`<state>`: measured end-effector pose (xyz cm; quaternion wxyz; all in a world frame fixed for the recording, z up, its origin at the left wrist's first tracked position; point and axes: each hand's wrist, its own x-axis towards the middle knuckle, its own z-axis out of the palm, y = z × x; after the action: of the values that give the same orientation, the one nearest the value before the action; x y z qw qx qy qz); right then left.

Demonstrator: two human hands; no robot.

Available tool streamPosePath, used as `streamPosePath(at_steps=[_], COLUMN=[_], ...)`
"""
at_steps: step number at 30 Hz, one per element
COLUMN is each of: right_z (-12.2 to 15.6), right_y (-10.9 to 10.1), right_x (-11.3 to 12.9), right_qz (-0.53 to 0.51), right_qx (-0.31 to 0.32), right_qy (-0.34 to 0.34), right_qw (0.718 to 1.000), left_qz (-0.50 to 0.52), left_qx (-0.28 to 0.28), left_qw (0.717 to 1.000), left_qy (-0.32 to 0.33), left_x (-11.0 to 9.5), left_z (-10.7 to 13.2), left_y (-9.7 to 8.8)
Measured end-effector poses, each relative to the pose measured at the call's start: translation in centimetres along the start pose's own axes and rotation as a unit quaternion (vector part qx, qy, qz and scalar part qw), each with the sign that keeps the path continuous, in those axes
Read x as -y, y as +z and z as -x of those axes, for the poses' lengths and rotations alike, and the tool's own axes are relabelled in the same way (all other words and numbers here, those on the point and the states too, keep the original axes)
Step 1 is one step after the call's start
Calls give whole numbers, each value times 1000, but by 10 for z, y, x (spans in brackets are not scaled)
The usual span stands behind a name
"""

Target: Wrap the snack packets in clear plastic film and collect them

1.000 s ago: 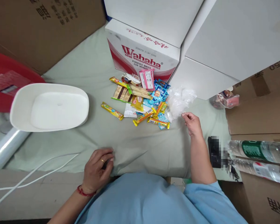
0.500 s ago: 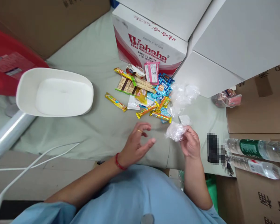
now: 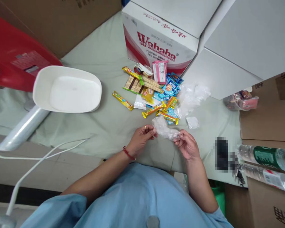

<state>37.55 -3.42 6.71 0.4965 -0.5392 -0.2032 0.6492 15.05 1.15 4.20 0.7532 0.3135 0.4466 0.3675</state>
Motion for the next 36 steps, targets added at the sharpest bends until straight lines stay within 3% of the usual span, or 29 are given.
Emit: streamPosePath(at_steps=[2, 5, 8, 12, 14, 16, 18, 20, 23, 26, 30, 36], right_z=[-2, -1, 5, 15, 13, 5, -5, -14, -18, -12, -2, 0], right_y=[0, -3, -13, -12, -1, 14, 27, 32, 28, 19, 15, 16], right_x=[-7, -14, -9, 13, 19, 17, 8, -1, -4, 4, 15, 16], right_qz=[22, 176, 344, 409, 435, 462, 457, 406, 297, 198, 136, 113], right_qx=[3, 3, -17, -97, -90, -39, 8, 29, 10, -8, -15, -73], right_qy=[-7, -36, -102, -257, -299, -293, -265, -229, -153, -44, 47, 24], right_qw=[1000, 984, 933, 870, 845, 836, 849, 884, 942, 979, 989, 991], left_qz=[41, 24, -74, -170, -206, -235, -251, -254, -230, -197, -182, -148], left_qx=[-8, -26, -35, -2, 25, 56, 77, 70, 28, -8, -32, -39], left_qw=[999, 999, 996, 983, 973, 961, 952, 953, 968, 979, 982, 987], left_qy=[-28, -14, 31, 75, 101, 135, 159, 151, 98, 54, 33, 57], left_x=[-4, -8, -7, -3, -2, -2, -3, -3, -4, -7, -16, -41], left_z=[0, -2, -6, -5, -2, 1, 4, 6, 8, 9, 7, 8], left_y=[1, -2, -9, -13, -11, -7, -6, -10, -25, -43, -57, -69])
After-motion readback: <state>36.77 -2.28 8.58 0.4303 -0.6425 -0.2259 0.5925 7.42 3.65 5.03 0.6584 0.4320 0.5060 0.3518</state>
